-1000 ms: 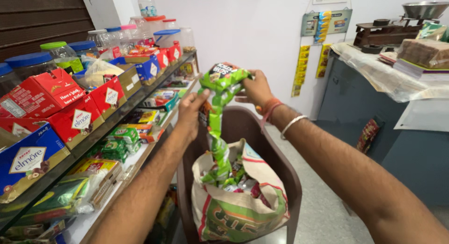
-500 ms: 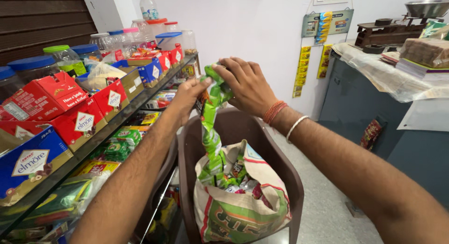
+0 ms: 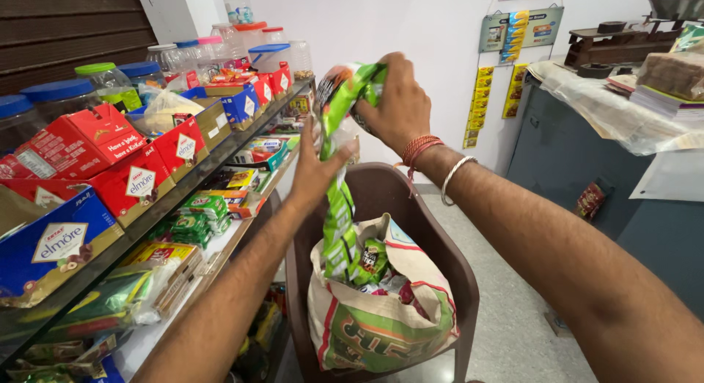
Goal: The person unpacks various snack items from a large sack placed on a chair. They remove linked packets of Bhujia, green Soya Sticks, and other snacks, placing them on a nearby shelf. They also remove a bundle of plastic spoons and a small plastic container, arranging them on the shelf.
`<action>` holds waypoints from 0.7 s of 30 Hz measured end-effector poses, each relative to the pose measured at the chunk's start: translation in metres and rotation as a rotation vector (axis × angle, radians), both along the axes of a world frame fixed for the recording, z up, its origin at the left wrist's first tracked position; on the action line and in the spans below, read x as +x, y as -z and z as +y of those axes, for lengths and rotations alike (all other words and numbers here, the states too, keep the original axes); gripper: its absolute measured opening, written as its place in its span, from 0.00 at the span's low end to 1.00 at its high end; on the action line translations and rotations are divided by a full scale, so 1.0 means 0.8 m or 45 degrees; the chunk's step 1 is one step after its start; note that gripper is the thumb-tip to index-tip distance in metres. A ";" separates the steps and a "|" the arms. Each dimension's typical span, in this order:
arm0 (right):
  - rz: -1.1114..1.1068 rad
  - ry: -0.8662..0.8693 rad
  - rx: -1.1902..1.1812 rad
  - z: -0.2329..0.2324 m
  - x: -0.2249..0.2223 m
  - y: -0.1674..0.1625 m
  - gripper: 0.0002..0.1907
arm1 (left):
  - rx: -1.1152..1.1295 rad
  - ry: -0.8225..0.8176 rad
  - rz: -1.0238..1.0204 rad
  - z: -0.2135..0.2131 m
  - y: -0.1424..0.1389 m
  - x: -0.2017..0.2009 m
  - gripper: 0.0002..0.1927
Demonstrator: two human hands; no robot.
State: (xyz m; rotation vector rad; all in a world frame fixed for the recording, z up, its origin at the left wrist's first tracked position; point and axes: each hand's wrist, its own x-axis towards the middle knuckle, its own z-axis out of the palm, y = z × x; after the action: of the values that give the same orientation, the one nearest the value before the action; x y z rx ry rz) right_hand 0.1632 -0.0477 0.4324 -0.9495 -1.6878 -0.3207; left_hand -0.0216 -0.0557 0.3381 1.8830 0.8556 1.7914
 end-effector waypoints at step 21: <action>1.377 -0.784 -1.283 0.044 -0.018 0.053 0.42 | 0.151 -0.453 -0.118 0.004 0.036 0.051 0.58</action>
State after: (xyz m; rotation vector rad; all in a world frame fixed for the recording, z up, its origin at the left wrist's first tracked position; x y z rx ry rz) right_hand 0.1490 -0.0127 0.3900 -0.9303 -0.9328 1.3431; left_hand 0.0191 -0.0526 0.3096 1.7866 1.1287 2.1632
